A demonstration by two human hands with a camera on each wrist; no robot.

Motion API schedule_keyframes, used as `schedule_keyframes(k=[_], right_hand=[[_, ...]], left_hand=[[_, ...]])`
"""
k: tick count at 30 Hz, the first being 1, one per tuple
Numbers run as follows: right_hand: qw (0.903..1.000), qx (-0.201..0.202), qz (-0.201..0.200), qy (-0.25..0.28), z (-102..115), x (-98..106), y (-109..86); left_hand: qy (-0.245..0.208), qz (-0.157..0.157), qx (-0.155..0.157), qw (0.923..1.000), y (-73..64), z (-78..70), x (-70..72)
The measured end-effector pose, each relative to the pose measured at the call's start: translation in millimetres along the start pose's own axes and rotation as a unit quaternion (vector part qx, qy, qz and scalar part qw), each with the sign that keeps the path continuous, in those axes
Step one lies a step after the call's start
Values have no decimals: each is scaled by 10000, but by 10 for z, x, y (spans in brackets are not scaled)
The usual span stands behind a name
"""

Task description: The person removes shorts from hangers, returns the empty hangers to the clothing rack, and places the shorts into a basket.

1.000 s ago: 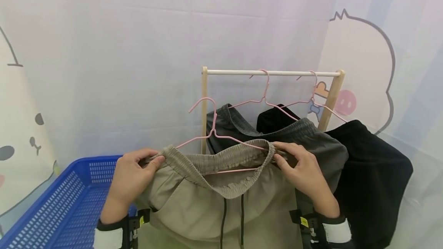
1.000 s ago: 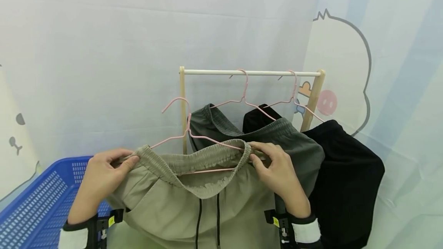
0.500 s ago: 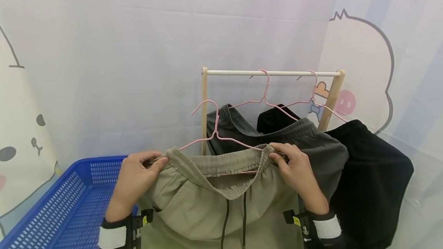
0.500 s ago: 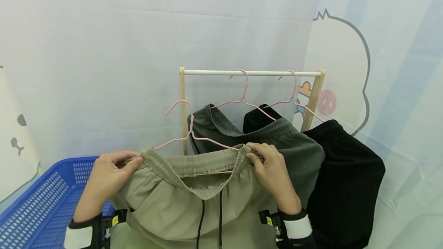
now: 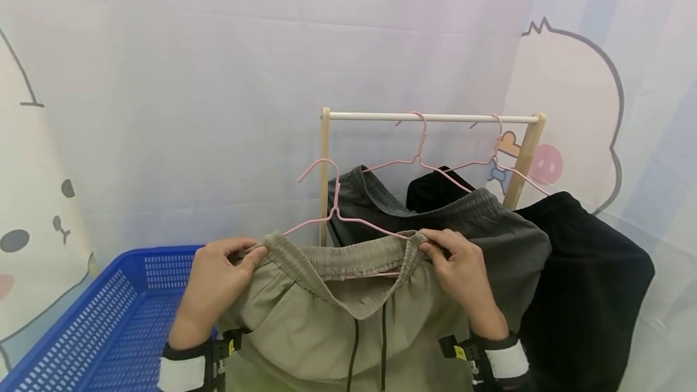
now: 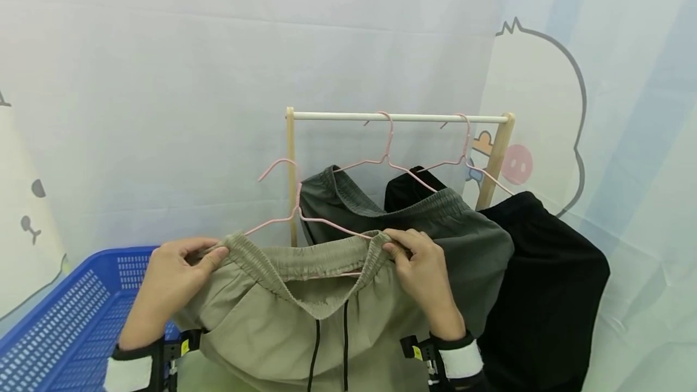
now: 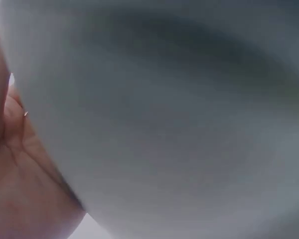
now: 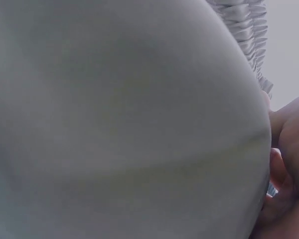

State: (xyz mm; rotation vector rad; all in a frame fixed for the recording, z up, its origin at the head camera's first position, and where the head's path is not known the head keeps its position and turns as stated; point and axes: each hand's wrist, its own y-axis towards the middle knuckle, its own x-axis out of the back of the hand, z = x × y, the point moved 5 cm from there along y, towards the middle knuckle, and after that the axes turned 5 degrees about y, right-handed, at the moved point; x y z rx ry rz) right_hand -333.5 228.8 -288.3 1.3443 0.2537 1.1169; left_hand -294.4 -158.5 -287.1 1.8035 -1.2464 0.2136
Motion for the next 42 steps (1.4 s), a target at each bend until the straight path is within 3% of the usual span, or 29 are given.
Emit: schedule_keyframes(k=[11,20,25,35,42], right_hand=[[9995,163,89,245,146,-183,-13],[9963,81,795,322,283,-361,-31],[9950,-4,959,271,348,-387,-28],[9961,189,845,170,536,-525,-49],[9968,-152,783,-88,472,-508,-42]], left_hand=[[-277,-507,-420,9974,17,-169,-134],[-306,-623,-478,9964,8,-240,-219],[-327,-669,-484,9960,11,-262,-230],[-489,-551,-733,9946,10,-373,-318],[-522,-673,-637,9943,18,-326,-297]])
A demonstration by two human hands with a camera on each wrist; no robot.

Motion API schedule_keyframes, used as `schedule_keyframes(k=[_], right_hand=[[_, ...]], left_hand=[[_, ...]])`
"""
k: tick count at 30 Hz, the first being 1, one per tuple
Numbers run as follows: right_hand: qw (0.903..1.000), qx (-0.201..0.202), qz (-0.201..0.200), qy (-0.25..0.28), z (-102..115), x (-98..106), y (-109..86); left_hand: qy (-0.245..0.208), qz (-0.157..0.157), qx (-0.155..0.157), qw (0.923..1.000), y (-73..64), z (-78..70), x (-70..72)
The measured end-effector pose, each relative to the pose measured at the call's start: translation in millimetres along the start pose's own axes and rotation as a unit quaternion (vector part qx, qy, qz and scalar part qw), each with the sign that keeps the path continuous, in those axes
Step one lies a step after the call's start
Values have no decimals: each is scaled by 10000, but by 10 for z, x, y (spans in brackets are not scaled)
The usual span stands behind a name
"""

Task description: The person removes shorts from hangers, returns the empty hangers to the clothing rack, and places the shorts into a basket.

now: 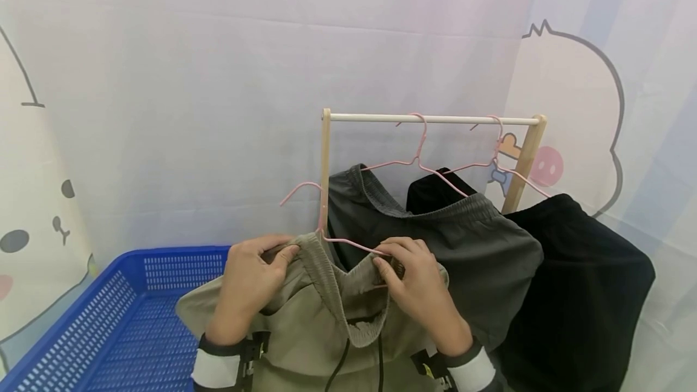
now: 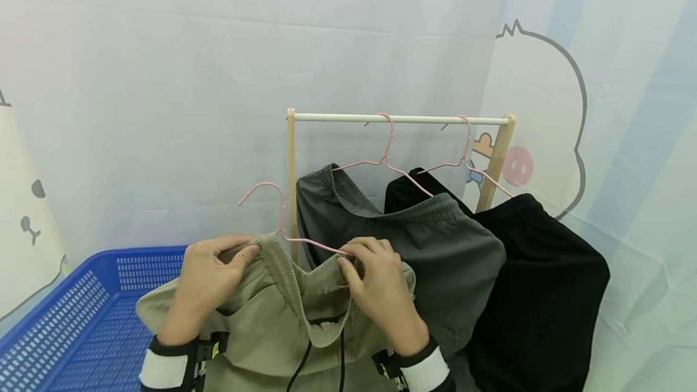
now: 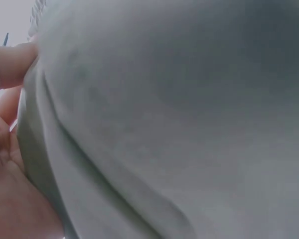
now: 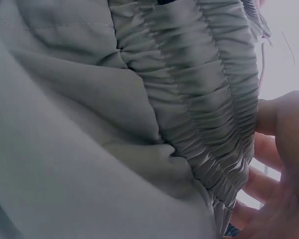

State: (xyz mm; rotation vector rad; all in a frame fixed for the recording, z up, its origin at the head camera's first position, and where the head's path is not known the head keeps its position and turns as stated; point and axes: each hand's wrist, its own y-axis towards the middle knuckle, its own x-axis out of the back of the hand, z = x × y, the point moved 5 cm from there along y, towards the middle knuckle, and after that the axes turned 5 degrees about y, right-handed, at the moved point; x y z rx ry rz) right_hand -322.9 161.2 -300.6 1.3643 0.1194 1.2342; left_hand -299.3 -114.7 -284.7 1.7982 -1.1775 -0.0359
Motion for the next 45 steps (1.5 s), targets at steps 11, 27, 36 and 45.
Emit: schedule_keyframes(k=[11,27,36,45], right_hand=[[9955,-810,477,-122,-237,164,-7],[9558,-2194,1956,25,-596,417,-118],[9377,-2318,2502,655,-635,431,-165],[9524,-2170,2066,563,-617,499,-118]], left_hand=[[58,-18,128,9999,7,65,72],[-1,-144,142,9998,10,108,156],[-101,-408,155,9990,-3,123,237],[-137,-298,245,9992,-10,127,251]])
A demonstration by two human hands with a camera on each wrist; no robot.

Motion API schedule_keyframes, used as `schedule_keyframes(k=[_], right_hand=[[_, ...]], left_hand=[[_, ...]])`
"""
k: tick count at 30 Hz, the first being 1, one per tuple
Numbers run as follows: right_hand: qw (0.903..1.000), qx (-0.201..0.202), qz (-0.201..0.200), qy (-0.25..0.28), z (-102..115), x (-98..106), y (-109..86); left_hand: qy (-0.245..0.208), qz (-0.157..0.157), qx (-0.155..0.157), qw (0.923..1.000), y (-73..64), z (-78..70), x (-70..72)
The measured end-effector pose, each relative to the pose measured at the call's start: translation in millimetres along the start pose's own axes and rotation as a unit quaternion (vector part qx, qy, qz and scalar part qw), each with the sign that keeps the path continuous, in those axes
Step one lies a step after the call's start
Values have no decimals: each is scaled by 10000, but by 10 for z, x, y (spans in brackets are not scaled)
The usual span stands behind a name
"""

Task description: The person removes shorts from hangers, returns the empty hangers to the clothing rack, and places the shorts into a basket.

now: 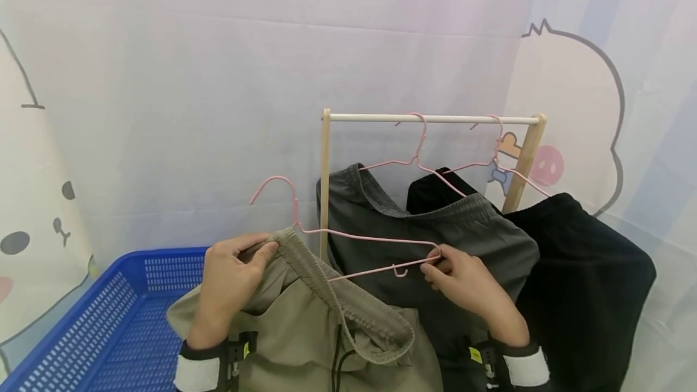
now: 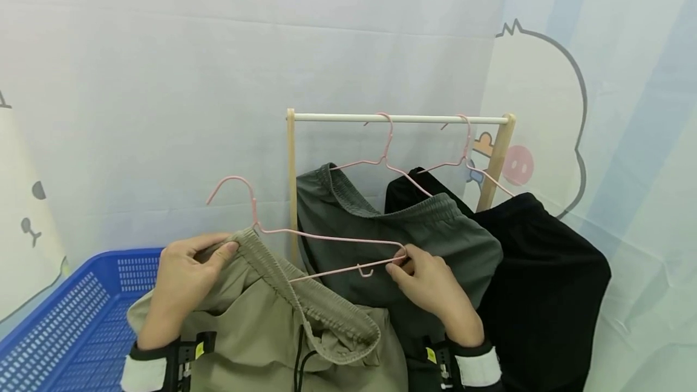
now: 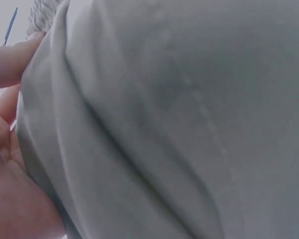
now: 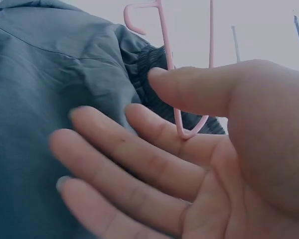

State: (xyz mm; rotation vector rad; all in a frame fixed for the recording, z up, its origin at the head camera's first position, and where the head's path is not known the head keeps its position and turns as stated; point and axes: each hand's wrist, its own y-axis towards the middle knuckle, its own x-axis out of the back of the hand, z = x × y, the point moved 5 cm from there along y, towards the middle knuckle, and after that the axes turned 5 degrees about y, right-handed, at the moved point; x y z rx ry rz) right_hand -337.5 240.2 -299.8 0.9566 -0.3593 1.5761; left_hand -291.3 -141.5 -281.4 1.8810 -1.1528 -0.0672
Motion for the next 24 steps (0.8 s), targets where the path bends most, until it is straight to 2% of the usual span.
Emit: schedule_keyframes(k=[7,13,16,24], right_hand=[[9920,525,-1093,-355,144,71,-35],[9826,1020,-1546,-164,274,2,-43],[9743,1471,-1702,-147,374,-56,-42],[9450,2552,-2038,-161,644,-205,-76]], left_hand=[[-93,87,12,9999,-1,-20,13],[-176,163,6,9997,-6,-51,1],[-244,270,-107,9993,-4,-90,-43],[-429,425,-468,9971,-13,-219,-162]])
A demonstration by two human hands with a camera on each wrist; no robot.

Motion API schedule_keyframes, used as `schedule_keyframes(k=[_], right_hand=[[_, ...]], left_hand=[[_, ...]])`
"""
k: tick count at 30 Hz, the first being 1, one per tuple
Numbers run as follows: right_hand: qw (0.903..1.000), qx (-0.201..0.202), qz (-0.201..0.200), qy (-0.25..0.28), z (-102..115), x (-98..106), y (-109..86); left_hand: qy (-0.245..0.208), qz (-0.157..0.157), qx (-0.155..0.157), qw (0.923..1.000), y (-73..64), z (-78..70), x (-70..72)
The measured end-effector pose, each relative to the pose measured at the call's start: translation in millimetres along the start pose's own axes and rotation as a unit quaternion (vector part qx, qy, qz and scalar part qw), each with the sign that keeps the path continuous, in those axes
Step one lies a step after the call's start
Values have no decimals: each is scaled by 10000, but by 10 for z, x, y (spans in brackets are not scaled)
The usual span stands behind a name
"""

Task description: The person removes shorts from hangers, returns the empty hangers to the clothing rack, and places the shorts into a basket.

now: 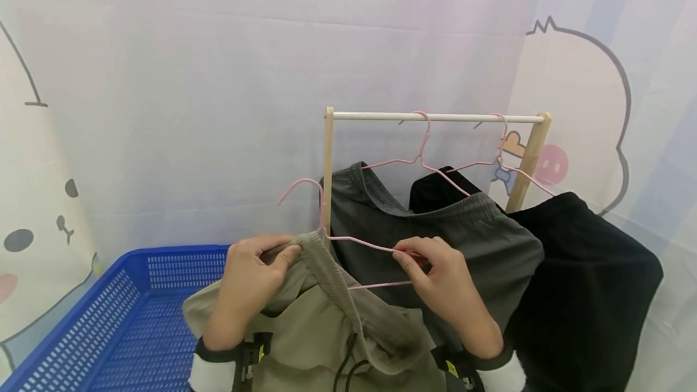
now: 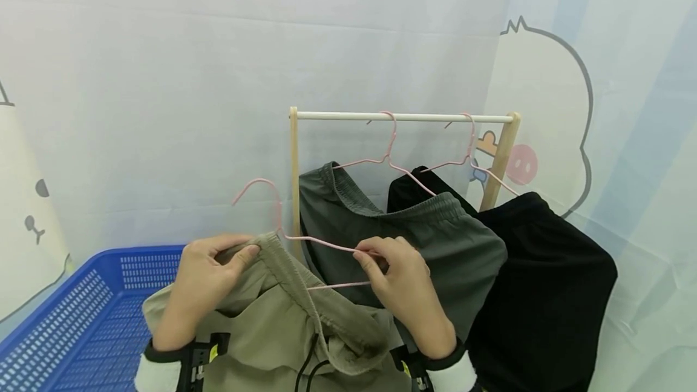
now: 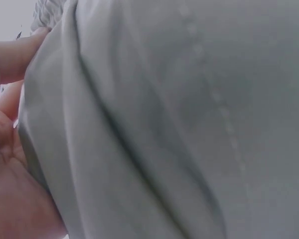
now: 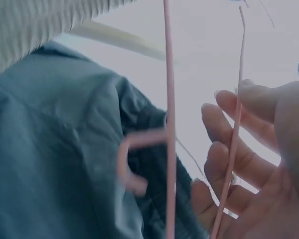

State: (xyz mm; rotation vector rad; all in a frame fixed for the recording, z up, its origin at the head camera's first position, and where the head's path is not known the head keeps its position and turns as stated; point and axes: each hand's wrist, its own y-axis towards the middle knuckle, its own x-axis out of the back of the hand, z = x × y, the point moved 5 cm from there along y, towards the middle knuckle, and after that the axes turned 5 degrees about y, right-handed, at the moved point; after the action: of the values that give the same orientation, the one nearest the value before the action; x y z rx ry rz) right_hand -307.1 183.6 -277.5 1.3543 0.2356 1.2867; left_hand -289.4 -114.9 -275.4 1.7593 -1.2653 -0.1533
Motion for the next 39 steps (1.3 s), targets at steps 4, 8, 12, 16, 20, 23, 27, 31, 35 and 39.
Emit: schedule_keyframes(k=[4,8,12,16,20,23,27,31,35,39], right_hand=[[9992,389,-43,0,114,-76,1],[9988,477,-84,3,159,-108,-6],[9993,372,-33,-2,155,-106,-15],[9996,290,19,-12,144,-99,-14],[9997,252,-44,-23,120,-65,-9],[9998,188,-109,-15,91,-33,-9],[9998,69,-173,38,54,16,-6],[9997,-31,-218,64,35,80,4],[9994,-126,-313,-8,7,168,8],[9988,-154,-465,-66,-43,286,6]], left_hand=[[-90,144,-194,9997,1,-79,-101],[-77,200,-222,9995,4,-126,-154],[-14,217,-215,9995,9,-131,-158],[2,236,-159,9996,14,-127,-151],[-13,312,-126,9994,17,-121,-156],[-4,378,-97,9992,18,-107,-169],[52,437,-39,9990,13,-65,-185],[21,485,-7,9988,7,-23,-187],[-33,504,30,9987,2,11,-166],[-37,568,187,9982,-4,55,-136]])
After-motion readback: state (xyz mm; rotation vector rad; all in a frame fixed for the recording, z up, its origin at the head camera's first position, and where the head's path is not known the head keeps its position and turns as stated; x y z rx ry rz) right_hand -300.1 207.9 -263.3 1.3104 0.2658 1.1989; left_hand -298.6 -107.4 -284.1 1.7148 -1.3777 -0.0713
